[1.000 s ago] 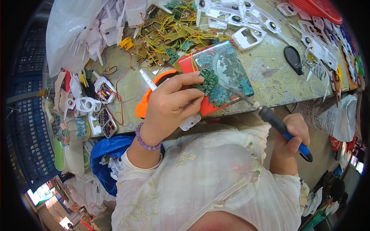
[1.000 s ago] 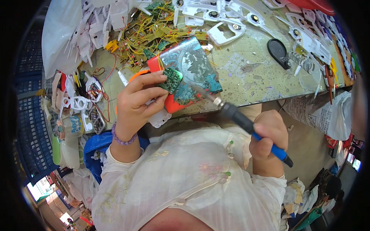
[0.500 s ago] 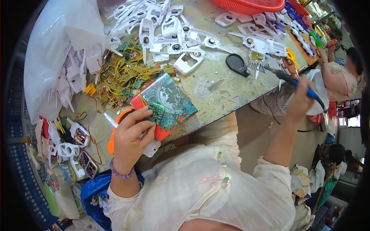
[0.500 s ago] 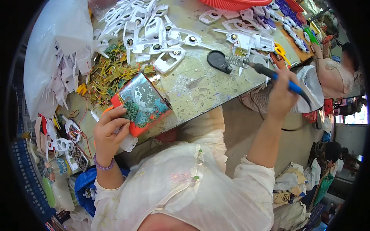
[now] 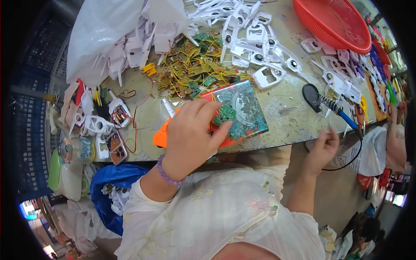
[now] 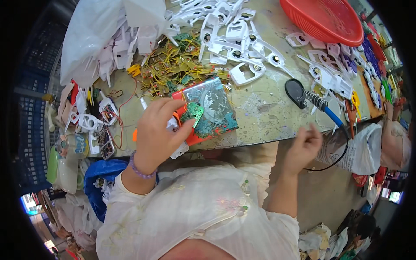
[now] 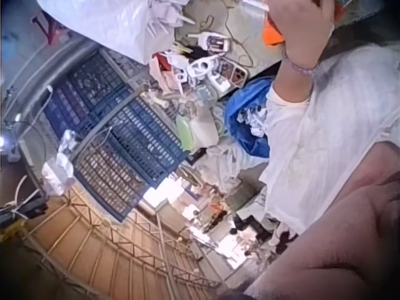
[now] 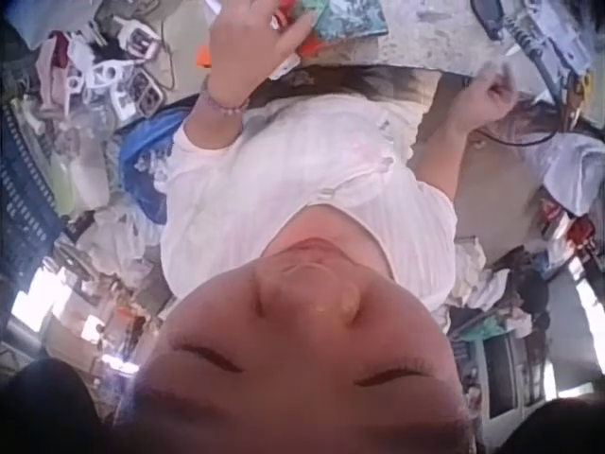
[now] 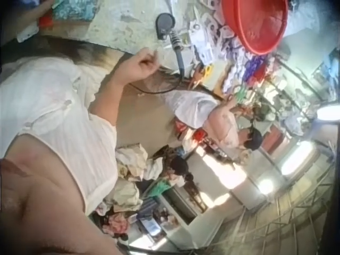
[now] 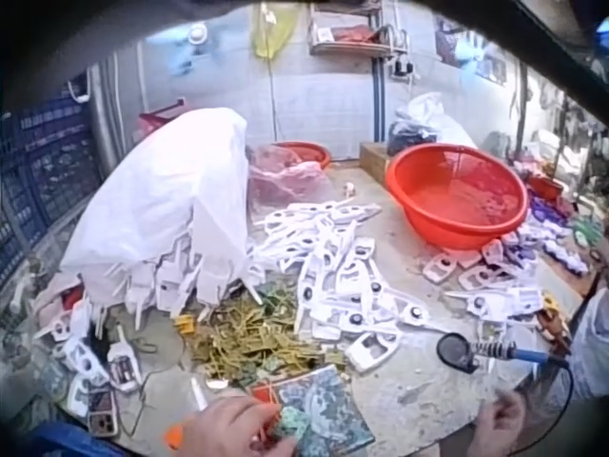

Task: Soldering wires onto a circuit board and assembling it into a plastic housing.

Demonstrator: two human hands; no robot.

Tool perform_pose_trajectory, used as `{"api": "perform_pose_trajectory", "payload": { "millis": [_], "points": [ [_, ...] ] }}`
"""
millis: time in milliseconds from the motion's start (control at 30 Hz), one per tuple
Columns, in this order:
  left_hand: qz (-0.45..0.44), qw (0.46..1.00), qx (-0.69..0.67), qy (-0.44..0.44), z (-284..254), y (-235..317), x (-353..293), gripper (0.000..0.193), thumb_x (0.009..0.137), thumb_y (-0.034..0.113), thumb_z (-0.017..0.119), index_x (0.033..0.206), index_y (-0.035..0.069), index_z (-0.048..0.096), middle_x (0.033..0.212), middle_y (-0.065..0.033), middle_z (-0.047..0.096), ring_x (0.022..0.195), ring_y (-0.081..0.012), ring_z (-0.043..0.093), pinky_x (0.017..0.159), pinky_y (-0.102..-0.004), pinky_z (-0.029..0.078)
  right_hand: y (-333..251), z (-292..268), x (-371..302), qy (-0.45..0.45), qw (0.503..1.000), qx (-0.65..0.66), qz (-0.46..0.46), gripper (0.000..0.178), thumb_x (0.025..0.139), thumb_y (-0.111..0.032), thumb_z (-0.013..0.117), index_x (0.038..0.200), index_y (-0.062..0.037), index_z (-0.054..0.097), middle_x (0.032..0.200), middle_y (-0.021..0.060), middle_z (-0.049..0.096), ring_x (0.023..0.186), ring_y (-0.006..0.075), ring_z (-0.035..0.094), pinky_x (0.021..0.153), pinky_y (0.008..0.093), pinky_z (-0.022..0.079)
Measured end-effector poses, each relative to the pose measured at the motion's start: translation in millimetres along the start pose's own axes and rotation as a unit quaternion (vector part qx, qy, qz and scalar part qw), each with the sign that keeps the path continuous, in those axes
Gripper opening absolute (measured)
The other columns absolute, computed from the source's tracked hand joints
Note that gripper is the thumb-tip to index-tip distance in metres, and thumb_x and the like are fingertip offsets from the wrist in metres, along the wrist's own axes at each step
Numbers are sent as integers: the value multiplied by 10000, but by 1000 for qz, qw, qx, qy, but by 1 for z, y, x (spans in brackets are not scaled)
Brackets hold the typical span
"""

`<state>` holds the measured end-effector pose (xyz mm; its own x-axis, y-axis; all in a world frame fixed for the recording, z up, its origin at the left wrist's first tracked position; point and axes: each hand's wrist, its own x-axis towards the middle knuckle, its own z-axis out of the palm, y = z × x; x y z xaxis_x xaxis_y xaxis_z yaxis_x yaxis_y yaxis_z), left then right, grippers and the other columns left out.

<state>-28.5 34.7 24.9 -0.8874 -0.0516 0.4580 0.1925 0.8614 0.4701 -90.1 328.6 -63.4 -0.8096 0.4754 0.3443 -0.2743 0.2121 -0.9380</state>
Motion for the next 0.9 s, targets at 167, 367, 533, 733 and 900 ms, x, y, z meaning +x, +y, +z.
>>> {"api": "perform_pose_trajectory", "payload": {
  "millis": [167,367,533,733,900],
  "points": [
    [-24,995,74,-55,5,4,10,359,714,278,739,969,50,632,829,-93,594,757,-294,583,654,-403,481,-26,33,-49,-202,974,79,-71,274,828,68,619,1081,-23,565,771,-25,470,651,41,413,588,181,349],
    [-52,987,-152,7,-10,-8,1,377,666,108,711,1023,20,624,934,-129,664,795,-260,662,708,-326,524,-61,59,-55,-346,927,139,-30,189,822,65,616,997,-5,607,827,11,535,693,55,470,593,184,380],
    [4,944,-328,31,-16,-35,-25,464,657,10,650,1117,-8,597,1043,-126,668,935,-213,660,827,-308,514,-97,93,-25,-563,710,278,318,628,802,31,672,1360,-10,385,1248,128,497,874,117,597,735,257,506],
    [-9,915,-402,10,-15,-45,-35,464,652,-16,641,1111,-45,578,1101,-156,637,1005,-210,639,899,-311,501,-103,138,-20,-581,651,307,380,342,859,-79,660,1182,-4,578,1073,79,627,881,105,606,744,249,504],
    [0,907,-421,17,-19,-54,-38,445,681,-7,648,1116,-26,554,1180,-190,584,1139,-265,561,980,-375,435,-114,141,-29,-562,748,273,223,149,860,-93,663,971,4,677,909,55,671,800,94,611,721,239,499]
  ]
}}
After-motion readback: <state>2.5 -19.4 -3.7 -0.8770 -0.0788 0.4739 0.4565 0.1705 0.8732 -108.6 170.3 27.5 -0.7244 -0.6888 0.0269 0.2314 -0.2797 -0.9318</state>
